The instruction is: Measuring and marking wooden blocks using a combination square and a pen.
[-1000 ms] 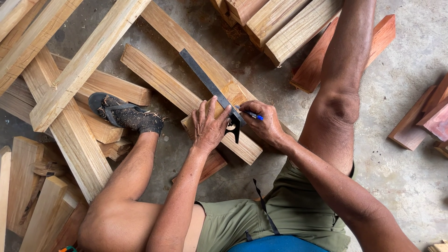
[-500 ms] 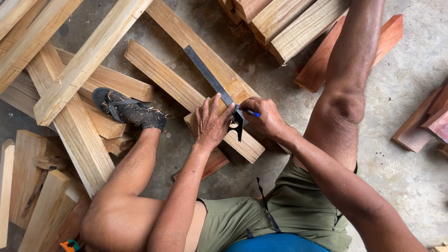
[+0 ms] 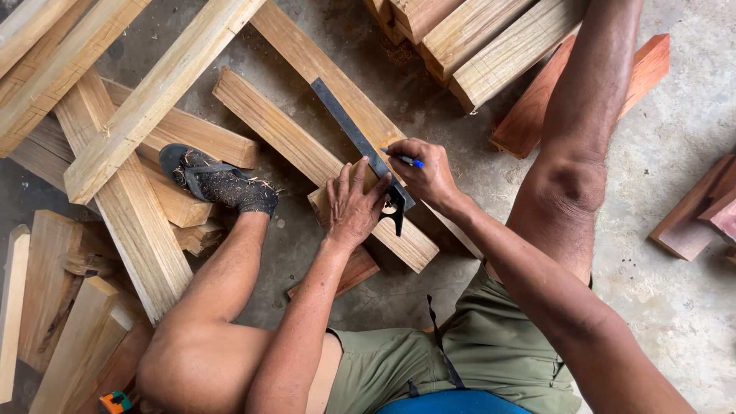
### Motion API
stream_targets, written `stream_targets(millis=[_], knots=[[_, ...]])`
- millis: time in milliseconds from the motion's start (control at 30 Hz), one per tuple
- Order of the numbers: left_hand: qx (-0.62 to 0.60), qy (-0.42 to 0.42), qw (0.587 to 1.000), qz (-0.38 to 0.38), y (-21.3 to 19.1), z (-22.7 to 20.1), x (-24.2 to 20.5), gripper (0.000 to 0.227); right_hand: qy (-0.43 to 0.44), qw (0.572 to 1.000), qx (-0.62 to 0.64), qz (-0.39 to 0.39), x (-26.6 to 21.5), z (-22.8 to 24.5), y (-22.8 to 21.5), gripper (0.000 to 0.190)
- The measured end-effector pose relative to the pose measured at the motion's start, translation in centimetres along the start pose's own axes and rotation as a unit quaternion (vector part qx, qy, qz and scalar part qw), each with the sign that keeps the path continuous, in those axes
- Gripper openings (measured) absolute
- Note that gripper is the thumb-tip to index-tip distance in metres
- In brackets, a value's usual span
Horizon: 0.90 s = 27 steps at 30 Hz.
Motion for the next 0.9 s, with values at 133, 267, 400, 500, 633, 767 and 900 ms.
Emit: stream_targets(millis=[133, 267, 400, 500, 633, 767, 900], knots=[[-0.002, -0.011, 1.000, 0.014, -0.3, -0.1, 0.1, 0.048, 0.002, 1.000, 0.000, 0.015, 1.0, 0.2, 0.8, 0.019], [-0.004, -0.007, 1.000, 0.003, -0.2, -0.1, 0.0, 0.049, -0.003, 0.999, -0.019, 0.045, 0.8, 0.9, 0.9, 0.020], [-0.002, 0.003, 1.000, -0.011, -0.2, -0.1, 0.0, 0.048, 0.009, 0.996, -0.054, 0.072, 0.2, 1.3, 0.6, 0.020], [-0.013, 0.000, 1.000, -0.014, -0.1, -0.1, -0.1, 0.047, 0.023, 0.995, -0.059, 0.075, -0.5, 0.8, 0.4, 0.020], [-0.017, 0.000, 1.000, -0.015, 0.1, 0.2, -0.2, 0.047, -0.006, 0.998, -0.036, 0.055, -0.3, 0.1, 1.0, 0.021], [-0.007, -0.006, 1.000, 0.000, -0.4, -0.2, 0.1, 0.047, -0.012, 1.000, -0.007, 0.028, 1.0, -0.3, 1.6, 0.019], [-0.023, -0.002, 0.999, -0.029, -1.0, -0.3, 0.2, 0.048, 0.127, 0.989, 0.070, -0.034, 1.6, -1.5, -0.4, 0.022]])
Point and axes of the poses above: each hand's wrist, its own x-axis towards the middle knuckle, its own y-axis out of the palm, z = x × y, the point moved 9 cm from there along x, towards the middle knuckle, and after that the axes turned 15 degrees about y, right-handed, at the moved point
